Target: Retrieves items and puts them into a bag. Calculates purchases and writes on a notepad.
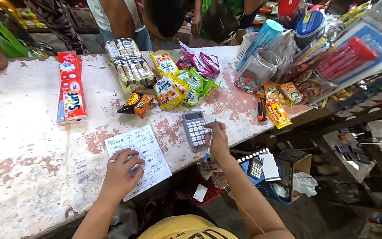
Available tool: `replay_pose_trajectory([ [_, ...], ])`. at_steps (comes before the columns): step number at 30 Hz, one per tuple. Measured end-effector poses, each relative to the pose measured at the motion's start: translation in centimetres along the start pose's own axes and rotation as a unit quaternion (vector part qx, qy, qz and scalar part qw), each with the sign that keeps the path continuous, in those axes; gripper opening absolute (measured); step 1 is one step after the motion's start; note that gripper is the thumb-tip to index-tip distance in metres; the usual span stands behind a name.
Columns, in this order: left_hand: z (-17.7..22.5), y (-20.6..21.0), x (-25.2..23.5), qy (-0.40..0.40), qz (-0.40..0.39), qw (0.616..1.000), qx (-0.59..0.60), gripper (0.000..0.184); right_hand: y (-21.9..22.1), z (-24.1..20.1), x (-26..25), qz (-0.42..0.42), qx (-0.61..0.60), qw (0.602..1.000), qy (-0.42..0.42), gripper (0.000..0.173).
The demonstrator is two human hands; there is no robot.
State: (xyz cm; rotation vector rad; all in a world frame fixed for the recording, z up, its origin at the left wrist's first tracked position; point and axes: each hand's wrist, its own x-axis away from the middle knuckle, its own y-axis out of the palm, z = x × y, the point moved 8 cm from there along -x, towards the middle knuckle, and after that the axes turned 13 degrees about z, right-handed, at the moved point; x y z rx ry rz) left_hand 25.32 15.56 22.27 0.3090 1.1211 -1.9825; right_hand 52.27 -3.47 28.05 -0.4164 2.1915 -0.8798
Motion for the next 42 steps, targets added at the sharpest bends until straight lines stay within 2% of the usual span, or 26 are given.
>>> replay_pose_trajectory([
  [2, 0.0, 0.0, 0.2, -0.002, -0.006, 1.000, 0.002, 0.034, -0.1, 1.5, 0.0, -0.026, -0.004, 0.999, 0.032, 0.026],
  [5, 0.0, 0.1, 0.0, -0.004, -0.003, 1.000, 0.004, 0.034, -1.3, 0.9, 1.2, -0.001, -0.031, 1.000, -0.005, 0.028],
  [7, 0.0, 0.0, 0.1, -0.006, -0.005, 1.000, 0.008, 0.033, -1.1, 0.7, 2.8, -0.021, -0.031, 0.999, -0.014, 0.029],
  [10, 0.0, 0.1, 0.0, -0.003, -0.004, 1.000, 0.004, 0.033, -2.2, 1.1, 4.0, 0.026, -0.025, 0.999, -0.033, 0.030],
  [13, -0.1, 0.0, 0.2, -0.002, -0.004, 1.000, 0.000, 0.034, -2.5, 1.7, 4.0, 0.036, -0.026, 0.999, 0.015, 0.023],
  [15, 0.0, -0.1, 0.1, 0.001, -0.002, 1.000, -0.003, 0.034, -1.7, 0.1, 4.0, 0.033, -0.130, 0.989, 0.070, 0.022],
  [17, 0.1, -0.1, 0.1, 0.009, -0.002, 1.000, -0.007, 0.034, 0.9, -3.3, 4.6, -0.032, -0.295, 0.949, 0.110, 0.028],
  [19, 0.5, -0.1, 0.0, 0.025, -0.006, 1.000, -0.012, 0.035, 3.9, -7.4, 4.9, -0.107, -0.384, 0.912, 0.097, 0.032],
  [21, 1.1, 0.1, -0.1, 0.052, -0.029, 0.998, -0.027, 0.038, 6.8, -9.6, 4.4, -0.151, -0.382, 0.906, 0.105, 0.027],
  [23, 1.5, 0.6, 0.3, 0.077, -0.071, 0.993, -0.046, 0.042, 9.4, -10.0, 3.9, -0.166, -0.368, 0.906, 0.127, 0.019],
  [28, 1.5, 1.8, 0.7, 0.073, -0.176, 0.978, -0.082, 0.050, 11.3, -9.3, 3.4, -0.159, -0.280, 0.941, 0.106, 0.029],
  [33, 1.5, 2.1, 0.8, 0.072, -0.181, 0.977, -0.088, 0.052, 11.0, -9.3, 3.1, -0.121, -0.315, 0.929, 0.153, 0.025],
  [42, 1.5, 2.1, 0.6, 0.065, -0.186, 0.976, -0.091, 0.052, 11.7, -10.0, 2.4, -0.090, -0.304, 0.937, 0.144, 0.026],
])
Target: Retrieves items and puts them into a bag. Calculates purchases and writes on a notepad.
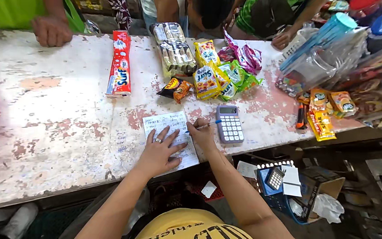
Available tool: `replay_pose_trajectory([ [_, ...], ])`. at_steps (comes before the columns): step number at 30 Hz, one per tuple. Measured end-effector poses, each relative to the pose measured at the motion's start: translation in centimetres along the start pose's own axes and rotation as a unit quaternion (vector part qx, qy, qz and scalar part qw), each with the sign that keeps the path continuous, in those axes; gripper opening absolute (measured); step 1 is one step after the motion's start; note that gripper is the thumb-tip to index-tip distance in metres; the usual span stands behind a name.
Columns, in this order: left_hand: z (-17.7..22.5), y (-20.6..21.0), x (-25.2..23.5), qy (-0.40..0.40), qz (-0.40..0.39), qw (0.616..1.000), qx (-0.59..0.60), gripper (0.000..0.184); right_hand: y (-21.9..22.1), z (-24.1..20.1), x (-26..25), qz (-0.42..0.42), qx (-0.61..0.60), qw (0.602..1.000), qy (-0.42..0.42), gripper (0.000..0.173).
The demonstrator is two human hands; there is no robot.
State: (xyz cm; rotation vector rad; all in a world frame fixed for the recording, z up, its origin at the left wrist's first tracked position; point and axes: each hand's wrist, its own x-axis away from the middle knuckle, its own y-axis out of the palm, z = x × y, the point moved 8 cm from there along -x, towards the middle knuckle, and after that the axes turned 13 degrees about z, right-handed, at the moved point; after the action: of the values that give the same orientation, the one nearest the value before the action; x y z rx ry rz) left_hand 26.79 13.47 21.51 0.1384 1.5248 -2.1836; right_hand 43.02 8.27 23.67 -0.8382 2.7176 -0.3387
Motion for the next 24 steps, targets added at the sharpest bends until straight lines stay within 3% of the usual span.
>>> replay_pose_trajectory([
  [24, -0.08, -0.02, -0.05, -0.006, -0.005, 1.000, 0.001, 0.052, -0.35, -0.05, -0.19, -0.001, 0.008, 0.999, -0.035, 0.024],
])
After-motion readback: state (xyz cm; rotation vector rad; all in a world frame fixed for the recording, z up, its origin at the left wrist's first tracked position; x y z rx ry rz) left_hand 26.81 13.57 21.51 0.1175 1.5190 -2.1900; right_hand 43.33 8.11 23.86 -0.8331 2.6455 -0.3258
